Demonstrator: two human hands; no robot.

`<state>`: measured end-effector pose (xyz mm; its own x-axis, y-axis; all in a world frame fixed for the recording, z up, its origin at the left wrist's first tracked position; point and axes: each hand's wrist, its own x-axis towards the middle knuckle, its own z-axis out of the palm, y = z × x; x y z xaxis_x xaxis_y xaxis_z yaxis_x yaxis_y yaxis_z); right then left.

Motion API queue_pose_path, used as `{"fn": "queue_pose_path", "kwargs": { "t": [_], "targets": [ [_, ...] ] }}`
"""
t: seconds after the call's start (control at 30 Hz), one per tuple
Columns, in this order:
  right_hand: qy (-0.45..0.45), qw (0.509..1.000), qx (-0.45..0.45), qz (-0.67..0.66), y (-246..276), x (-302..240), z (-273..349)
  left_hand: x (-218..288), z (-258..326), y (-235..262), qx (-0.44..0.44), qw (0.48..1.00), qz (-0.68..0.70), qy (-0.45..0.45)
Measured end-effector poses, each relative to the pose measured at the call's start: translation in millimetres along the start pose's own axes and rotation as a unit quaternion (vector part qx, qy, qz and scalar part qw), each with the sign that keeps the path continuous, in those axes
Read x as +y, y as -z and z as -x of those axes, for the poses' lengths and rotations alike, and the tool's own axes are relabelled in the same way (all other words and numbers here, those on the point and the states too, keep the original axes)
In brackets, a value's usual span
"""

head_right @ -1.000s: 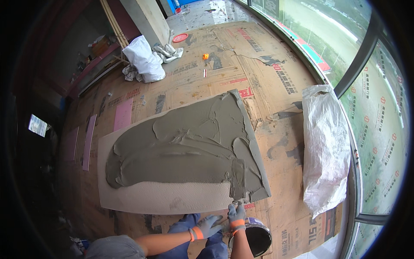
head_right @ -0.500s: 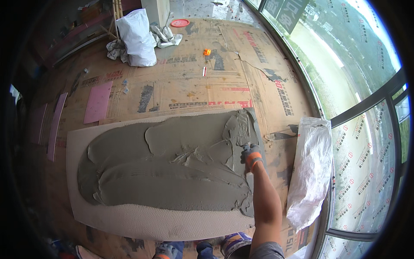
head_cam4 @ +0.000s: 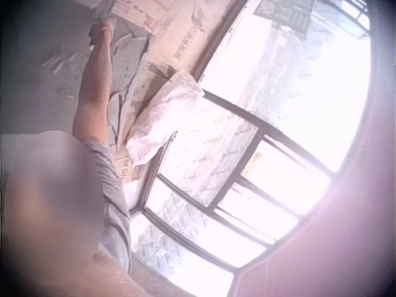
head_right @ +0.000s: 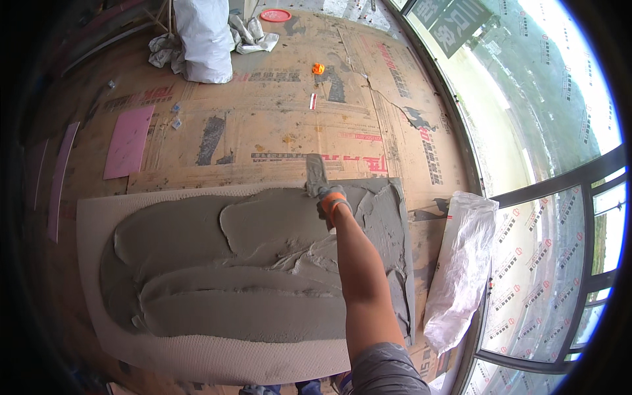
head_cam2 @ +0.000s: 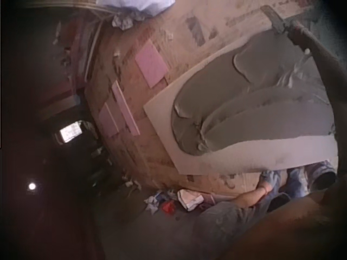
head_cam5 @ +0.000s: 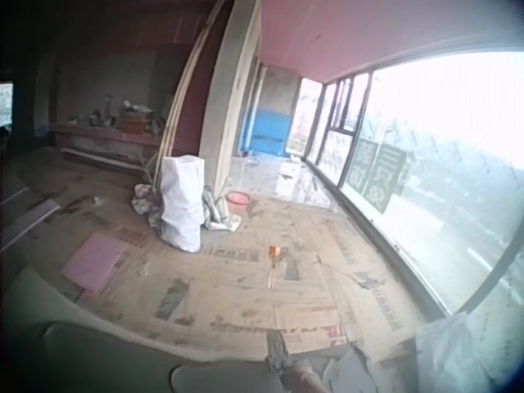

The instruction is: The person places a large ceramic tile on the floor, scoops adhesive from a bucket, spreads it evenly across the tile back with a trowel, and combs the adhesive into ridges using a notched trowel. The tile remains on the floor with adhesive applied.

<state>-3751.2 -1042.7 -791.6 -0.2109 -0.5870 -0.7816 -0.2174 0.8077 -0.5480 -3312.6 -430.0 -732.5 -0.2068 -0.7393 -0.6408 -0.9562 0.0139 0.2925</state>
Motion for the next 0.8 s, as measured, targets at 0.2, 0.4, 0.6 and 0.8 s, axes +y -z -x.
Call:
{"fn": "queue_pose_path", "kwargs": {
  "t": [0.2, 0.4, 0.6, 0.8],
  "targets": [
    [0.111, 0.992, -0.018, -0.064, -72, -11, 163, 12, -6, -2, -0.008, 1.000, -0.004, -0.021],
    [0.208, 0.952, 0.174, 0.142, -38, 149, 187, 13, 0, -41, -0.053, 0.998, 0.008, -0.023],
    [-0.038, 0.945, 0.195, -0.259, 70, 193, 185, 1, 4, -44, -0.016, 0.999, 0.022, -0.017],
    [-0.041, 0.995, 0.024, -0.091, -67, 173, 236, 31, 4, -14, -0.028, 0.999, 0.032, 0.032]
  ]
}}
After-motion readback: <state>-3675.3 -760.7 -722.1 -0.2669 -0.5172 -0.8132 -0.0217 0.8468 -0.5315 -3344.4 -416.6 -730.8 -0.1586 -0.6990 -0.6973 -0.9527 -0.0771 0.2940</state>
